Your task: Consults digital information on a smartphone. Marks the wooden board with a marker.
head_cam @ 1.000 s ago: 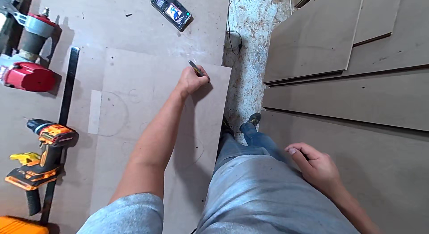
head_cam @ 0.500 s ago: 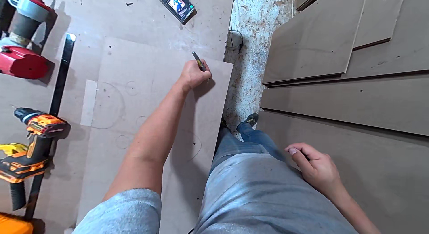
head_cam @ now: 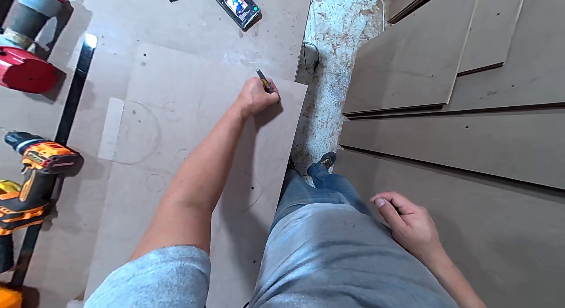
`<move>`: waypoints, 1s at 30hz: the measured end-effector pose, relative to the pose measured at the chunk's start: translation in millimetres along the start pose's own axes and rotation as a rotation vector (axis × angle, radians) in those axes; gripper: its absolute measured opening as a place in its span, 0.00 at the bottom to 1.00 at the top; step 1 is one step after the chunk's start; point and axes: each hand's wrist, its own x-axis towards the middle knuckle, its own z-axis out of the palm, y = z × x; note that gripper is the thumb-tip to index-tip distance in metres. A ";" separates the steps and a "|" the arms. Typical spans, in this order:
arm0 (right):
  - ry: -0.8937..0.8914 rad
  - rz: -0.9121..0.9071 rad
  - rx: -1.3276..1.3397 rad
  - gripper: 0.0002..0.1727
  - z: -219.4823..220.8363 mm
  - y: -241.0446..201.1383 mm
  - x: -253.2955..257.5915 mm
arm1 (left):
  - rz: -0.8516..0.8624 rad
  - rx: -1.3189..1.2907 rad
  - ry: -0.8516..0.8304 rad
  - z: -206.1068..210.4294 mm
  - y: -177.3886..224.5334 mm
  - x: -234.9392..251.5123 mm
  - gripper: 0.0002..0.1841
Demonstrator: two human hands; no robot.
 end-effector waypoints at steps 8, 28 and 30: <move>-0.003 0.005 0.018 0.17 1.3 -0.3 -0.6 | -0.014 -0.006 -0.005 -0.5 0.4 0.9 0.07; -0.012 -0.004 0.025 0.17 1.4 -3.2 -1.6 | -0.037 -0.032 0.022 0.8 3.1 -0.1 0.09; -0.013 -0.004 0.035 0.17 1.5 -3.1 -2.7 | -0.046 -0.003 0.039 3.2 6.1 -0.6 0.08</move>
